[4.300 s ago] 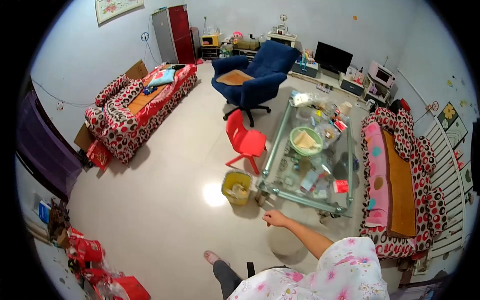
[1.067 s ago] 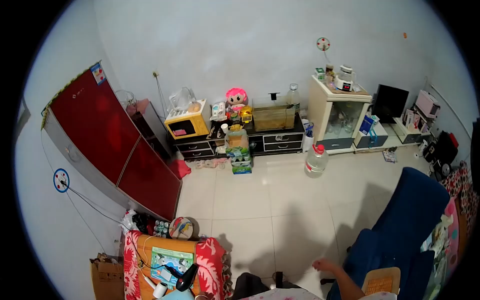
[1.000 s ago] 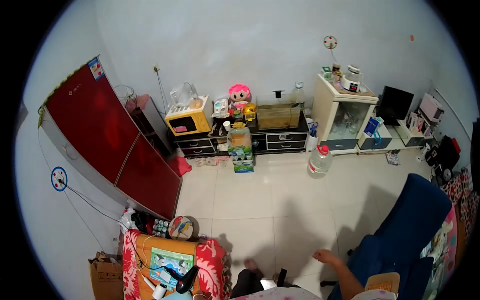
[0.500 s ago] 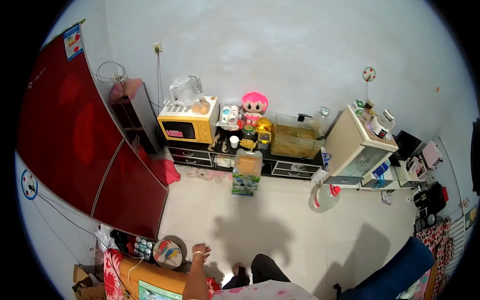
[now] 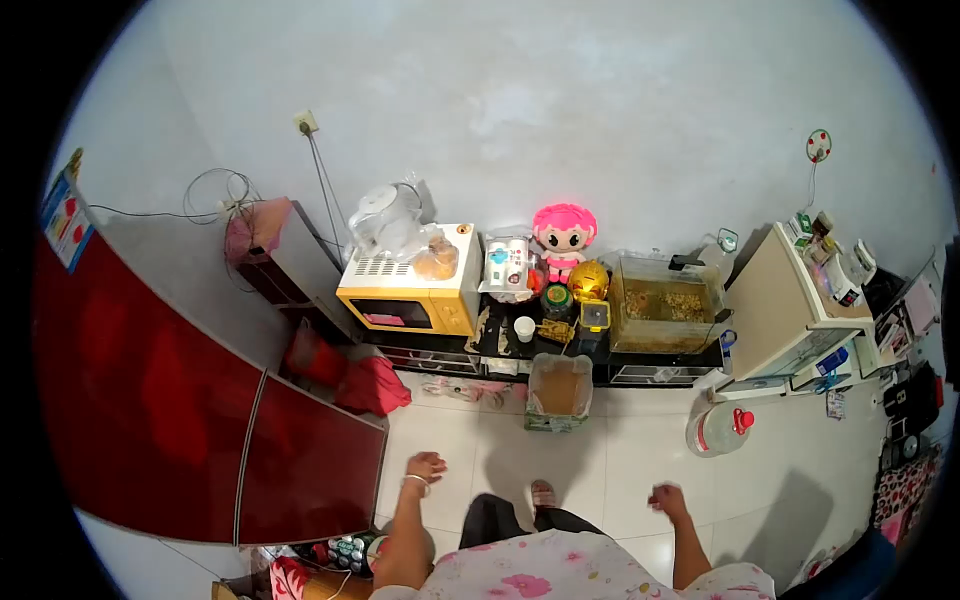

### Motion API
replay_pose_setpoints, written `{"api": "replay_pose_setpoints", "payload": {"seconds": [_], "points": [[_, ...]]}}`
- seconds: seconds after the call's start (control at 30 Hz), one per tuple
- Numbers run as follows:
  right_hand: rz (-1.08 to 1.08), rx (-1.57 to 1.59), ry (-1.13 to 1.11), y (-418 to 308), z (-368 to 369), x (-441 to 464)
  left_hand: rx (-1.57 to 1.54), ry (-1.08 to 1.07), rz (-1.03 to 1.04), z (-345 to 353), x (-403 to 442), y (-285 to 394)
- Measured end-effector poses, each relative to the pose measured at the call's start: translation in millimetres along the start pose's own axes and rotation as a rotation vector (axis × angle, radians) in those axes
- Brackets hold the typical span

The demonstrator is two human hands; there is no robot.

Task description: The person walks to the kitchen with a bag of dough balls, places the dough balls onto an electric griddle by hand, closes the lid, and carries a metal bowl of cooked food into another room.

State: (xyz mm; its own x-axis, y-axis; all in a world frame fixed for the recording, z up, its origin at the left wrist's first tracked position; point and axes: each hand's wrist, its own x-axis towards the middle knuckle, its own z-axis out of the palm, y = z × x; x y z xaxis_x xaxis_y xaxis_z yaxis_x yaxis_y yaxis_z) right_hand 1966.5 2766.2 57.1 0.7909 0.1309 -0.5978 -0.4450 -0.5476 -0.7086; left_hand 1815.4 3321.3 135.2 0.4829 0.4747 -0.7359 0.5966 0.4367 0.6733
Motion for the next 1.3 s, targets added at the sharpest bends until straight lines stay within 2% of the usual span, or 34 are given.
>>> {"api": "replay_pose_setpoints", "payload": {"seconds": [0.07,0.17,0.27,0.3,0.37,0.4,0.43,0.5,0.6,0.63,0.7,0.73,0.8,0.87,0.93,0.97,1.1,1.13,1.17,1.27,1.3], "points": [[-0.048,0.257,0.040,-111,-5,-1,0.006,0.085,0.051,-6,18,41],[-0.047,0.260,0.073,-181,-5,16,-0.018,0.097,0.131,-11,64,99],[-0.026,0.275,0.176,-163,13,22,0.037,0.088,0.318,-8,134,163],[0.043,0.306,0.211,-131,26,12,0.037,0.101,0.421,-5,159,186],[0.177,0.376,0.288,-72,53,-8,0.132,0.058,0.921,-6,236,218],[0.346,0.365,0.254,-63,69,-38,0.280,0.200,0.949,6,229,252],[0.612,0.157,0.092,-53,82,-63,0.434,0.338,0.973,18,212,301],[0.705,0.132,0.014,-76,122,-107,0.521,0.462,1.260,32,236,353],[0.736,0.190,0.056,-137,163,-142,0.884,0.410,1.167,50,236,422],[0.734,0.219,0.077,-147,174,-149,0.894,0.376,1.173,52,256,420],[0.721,0.269,0.123,-176,195,-159,1.227,0.308,1.100,56,282,431],[0.711,0.292,0.147,-186,204,-162,1.256,0.203,0.895,62,287,441],[0.672,0.326,0.192,-204,215,-166,1.246,0.194,0.853,56,329,430],[0.626,0.358,0.245,-216,223,-166,1.106,0.198,1.011,47,357,420],[0.599,0.439,0.315,-219,232,-163,1.054,0.116,0.982,53,330,435],[0.621,0.586,0.369,-200,240,-149,0.994,0.064,0.935,54,310,448],[0.571,0.659,0.391,-194,252,-148,0.873,-0.151,1.022,83,233,465],[0.570,0.680,0.398,-189,256,-149,0.868,-0.272,1.040,90,227,458],[0.569,0.621,0.359,-185,259,-151,0.861,-0.392,1.057,97,218,453],[0.518,0.495,0.299,-169,264,-164,1.116,-0.517,1.016,142,132,427],[0.471,0.403,0.277,-158,267,-170,1.128,-0.645,0.976,158,103,408]]}}
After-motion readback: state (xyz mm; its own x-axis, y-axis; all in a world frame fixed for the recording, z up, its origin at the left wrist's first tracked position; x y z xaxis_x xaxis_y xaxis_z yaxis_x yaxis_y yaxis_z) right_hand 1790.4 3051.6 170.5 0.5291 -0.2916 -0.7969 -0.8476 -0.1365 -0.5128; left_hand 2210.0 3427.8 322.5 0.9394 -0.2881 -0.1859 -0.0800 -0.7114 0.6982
